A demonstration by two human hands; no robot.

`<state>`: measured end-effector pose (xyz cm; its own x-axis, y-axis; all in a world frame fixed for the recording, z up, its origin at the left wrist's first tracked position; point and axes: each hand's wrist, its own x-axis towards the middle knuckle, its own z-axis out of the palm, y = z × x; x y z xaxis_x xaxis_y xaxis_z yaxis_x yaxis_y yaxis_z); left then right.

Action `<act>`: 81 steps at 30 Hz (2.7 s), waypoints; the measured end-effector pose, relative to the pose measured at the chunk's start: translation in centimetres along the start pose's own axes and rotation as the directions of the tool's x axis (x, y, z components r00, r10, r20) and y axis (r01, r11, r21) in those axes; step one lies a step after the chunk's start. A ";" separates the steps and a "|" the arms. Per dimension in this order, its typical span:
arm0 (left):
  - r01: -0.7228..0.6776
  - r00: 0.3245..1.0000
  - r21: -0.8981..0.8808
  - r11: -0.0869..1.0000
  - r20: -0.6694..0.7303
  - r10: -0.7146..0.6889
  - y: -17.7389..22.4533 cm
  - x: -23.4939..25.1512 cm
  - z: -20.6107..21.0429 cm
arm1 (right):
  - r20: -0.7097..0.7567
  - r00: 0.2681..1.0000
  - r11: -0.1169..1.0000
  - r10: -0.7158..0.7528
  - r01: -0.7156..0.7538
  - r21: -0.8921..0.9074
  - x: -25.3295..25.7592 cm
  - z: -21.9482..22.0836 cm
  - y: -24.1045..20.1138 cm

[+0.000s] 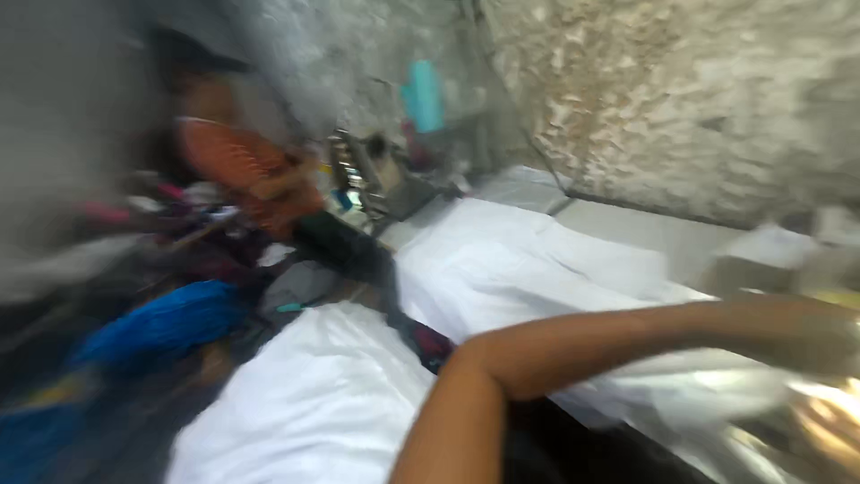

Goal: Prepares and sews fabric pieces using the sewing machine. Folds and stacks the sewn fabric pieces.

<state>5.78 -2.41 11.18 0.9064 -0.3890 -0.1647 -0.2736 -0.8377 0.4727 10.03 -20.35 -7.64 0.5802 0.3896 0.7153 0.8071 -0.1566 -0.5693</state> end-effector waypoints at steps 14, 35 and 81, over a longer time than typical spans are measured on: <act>-0.028 0.999 0.023 0.999 0.039 0.027 3.6 -3.6 11.0 | -0.106 0.985 0.900 0.133 -0.165 -0.403 -3.8 -0.9 -1.6; 0.080 0.970 0.249 0.965 -0.240 -0.019 1.3 0.1 14.3 | -0.180 0.971 0.922 0.155 -0.208 -0.326 -4.3 0.8 0.6; -0.098 0.974 0.595 0.798 -0.109 0.201 -9.5 -8.1 -9.5 | 0.460 0.771 0.856 0.440 -0.515 0.044 7.0 1.8 -9.8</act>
<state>4.12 12.29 16.27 0.8624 -0.5054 0.0286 -0.4988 -0.8581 -0.1217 5.94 -14.51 2.21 0.7522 0.6488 0.1150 0.3876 -0.2945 -0.8735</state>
